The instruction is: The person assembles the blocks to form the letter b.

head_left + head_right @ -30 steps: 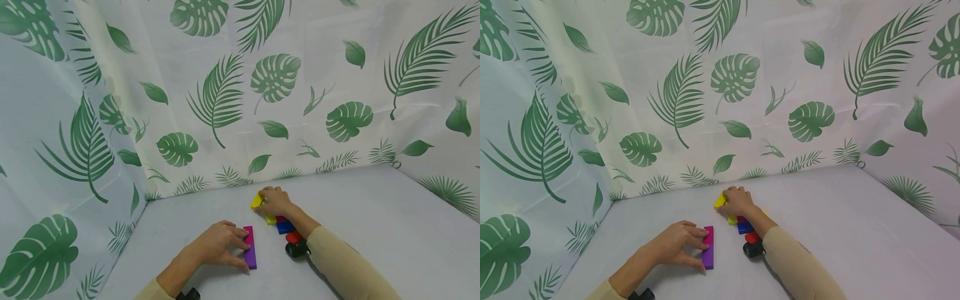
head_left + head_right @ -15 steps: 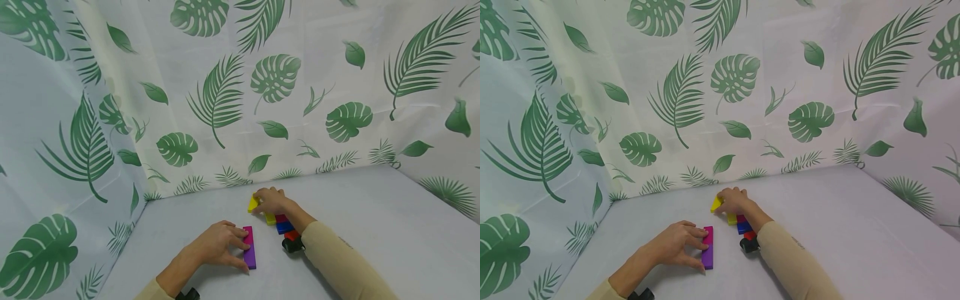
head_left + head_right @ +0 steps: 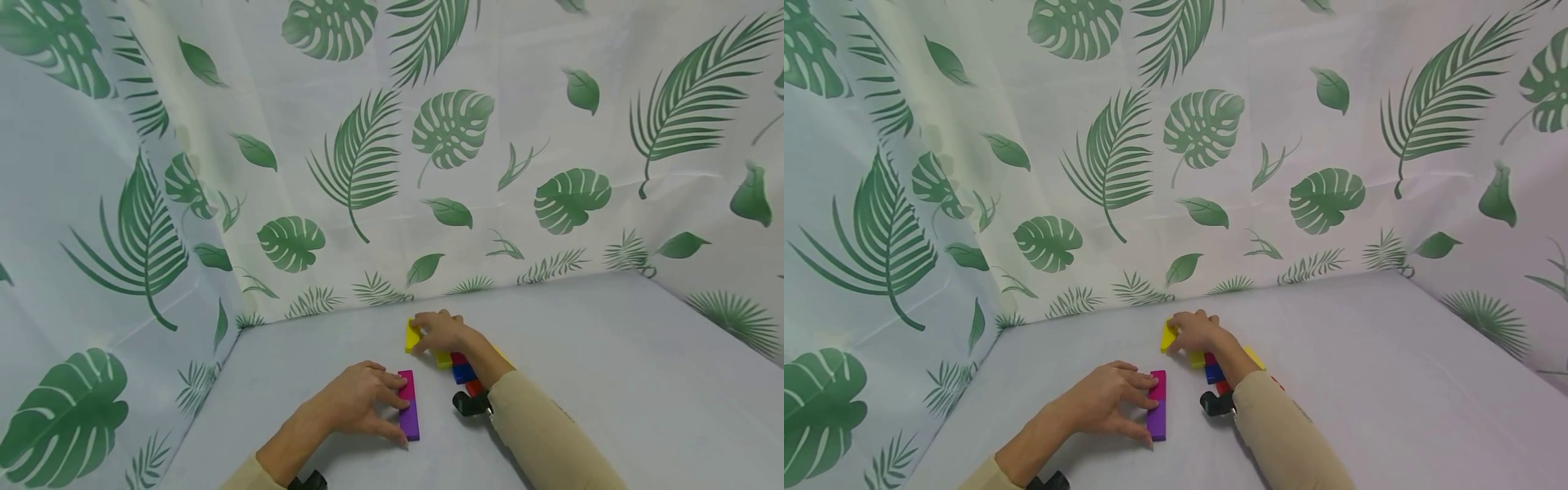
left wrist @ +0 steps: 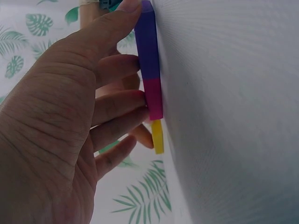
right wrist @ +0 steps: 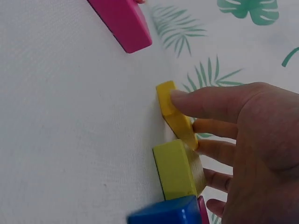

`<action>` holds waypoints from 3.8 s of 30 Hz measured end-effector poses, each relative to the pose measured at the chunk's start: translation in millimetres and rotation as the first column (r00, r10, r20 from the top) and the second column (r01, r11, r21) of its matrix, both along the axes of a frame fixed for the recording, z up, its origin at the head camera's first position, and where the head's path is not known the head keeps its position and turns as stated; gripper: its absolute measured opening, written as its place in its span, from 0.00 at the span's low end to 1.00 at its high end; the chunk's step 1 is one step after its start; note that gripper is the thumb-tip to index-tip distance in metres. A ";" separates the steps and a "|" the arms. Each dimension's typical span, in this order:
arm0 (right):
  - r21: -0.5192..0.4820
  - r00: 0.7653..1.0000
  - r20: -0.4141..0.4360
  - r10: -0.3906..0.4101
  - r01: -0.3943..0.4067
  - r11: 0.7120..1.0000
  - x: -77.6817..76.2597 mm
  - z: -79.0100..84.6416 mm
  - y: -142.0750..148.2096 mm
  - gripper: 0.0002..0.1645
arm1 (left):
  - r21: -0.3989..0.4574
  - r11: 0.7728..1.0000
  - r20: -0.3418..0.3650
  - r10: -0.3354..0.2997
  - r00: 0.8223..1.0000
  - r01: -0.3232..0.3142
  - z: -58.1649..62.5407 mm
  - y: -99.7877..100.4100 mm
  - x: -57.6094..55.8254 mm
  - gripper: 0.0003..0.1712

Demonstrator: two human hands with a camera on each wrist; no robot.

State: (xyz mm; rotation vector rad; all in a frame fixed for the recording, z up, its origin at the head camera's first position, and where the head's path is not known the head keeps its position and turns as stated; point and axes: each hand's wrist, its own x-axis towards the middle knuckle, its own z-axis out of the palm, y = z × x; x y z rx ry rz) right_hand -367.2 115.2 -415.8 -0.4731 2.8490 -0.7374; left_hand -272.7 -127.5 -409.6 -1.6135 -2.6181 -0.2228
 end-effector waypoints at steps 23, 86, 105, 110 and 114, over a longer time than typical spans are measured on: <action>0.032 0.995 -0.033 0.094 -0.093 0.995 6.0 -11.3 0.8 0.36 | 0.003 1.000 -0.017 -0.013 1.000 0.013 0.8 0.0 0.4 0.32; -0.053 0.975 -0.073 0.209 -0.213 0.976 12.5 -2.5 -3.1 0.34 | 0.009 1.000 -0.069 -0.026 0.997 0.027 0.1 -0.9 0.1 0.33; -0.086 0.971 -0.064 0.232 -0.237 0.968 13.6 0.7 -6.3 0.33 | 0.016 0.999 -0.091 -0.027 0.995 0.028 -1.0 -1.1 1.0 0.33; -0.073 0.966 -0.069 0.249 -0.254 0.964 13.2 0.2 -6.4 0.33 | 0.012 1.000 -0.071 -0.020 0.997 0.021 1.2 0.1 1.9 0.33; -0.067 0.965 -0.072 0.253 -0.258 0.964 13.3 0.3 -6.4 0.33 | 0.007 1.000 -0.074 -0.023 0.997 0.024 1.8 0.2 2.4 0.32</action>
